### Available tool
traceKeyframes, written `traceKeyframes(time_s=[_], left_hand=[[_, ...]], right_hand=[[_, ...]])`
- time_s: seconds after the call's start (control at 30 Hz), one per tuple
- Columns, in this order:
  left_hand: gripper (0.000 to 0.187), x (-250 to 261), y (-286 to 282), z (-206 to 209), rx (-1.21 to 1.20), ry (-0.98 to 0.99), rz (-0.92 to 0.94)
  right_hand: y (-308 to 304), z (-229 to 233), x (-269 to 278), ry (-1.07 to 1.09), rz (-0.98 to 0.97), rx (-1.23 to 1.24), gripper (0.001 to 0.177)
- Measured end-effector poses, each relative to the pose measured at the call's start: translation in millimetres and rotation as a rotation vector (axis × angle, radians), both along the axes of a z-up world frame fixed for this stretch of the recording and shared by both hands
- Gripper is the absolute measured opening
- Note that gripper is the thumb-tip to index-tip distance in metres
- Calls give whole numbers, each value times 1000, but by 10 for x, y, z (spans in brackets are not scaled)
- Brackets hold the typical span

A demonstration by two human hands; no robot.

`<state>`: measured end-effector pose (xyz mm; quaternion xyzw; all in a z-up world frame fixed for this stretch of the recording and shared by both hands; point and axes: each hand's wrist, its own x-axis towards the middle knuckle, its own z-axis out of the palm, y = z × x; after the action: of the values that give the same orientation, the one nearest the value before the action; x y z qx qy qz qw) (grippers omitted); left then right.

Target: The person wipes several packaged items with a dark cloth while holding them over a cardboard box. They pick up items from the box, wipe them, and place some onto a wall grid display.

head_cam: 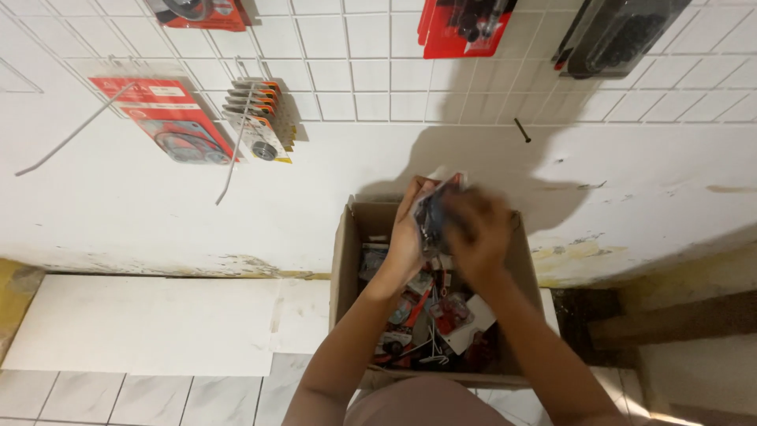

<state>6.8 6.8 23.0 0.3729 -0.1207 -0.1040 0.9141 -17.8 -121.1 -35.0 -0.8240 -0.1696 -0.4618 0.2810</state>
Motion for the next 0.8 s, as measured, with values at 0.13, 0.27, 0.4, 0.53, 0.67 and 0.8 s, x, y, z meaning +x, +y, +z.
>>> traceKeyframes(time_s=[0.13, 0.27, 0.4, 0.53, 0.67, 0.8], left_hand=[[25, 33, -47, -193, 3, -150, -14], [19, -24, 94, -236, 113, -417, 8], [19, 65, 85, -553, -233, 117, -160], [24, 126, 77, -477, -83, 218, -58], [32, 0, 206, -219, -91, 283, -50], [32, 198, 197, -1010, -238, 250, -99]], right_hand=[[130, 540, -133, 88, -30, 223, 22], [356, -33, -423, 37, 151, 30, 35], [-183, -223, 89, -65, -121, -180, 39], [209, -86, -122, 22, 19, 71, 35], [65, -522, 24, -8, 39, -66, 35], [160, 219, -34, 84, -63, 156, 31]])
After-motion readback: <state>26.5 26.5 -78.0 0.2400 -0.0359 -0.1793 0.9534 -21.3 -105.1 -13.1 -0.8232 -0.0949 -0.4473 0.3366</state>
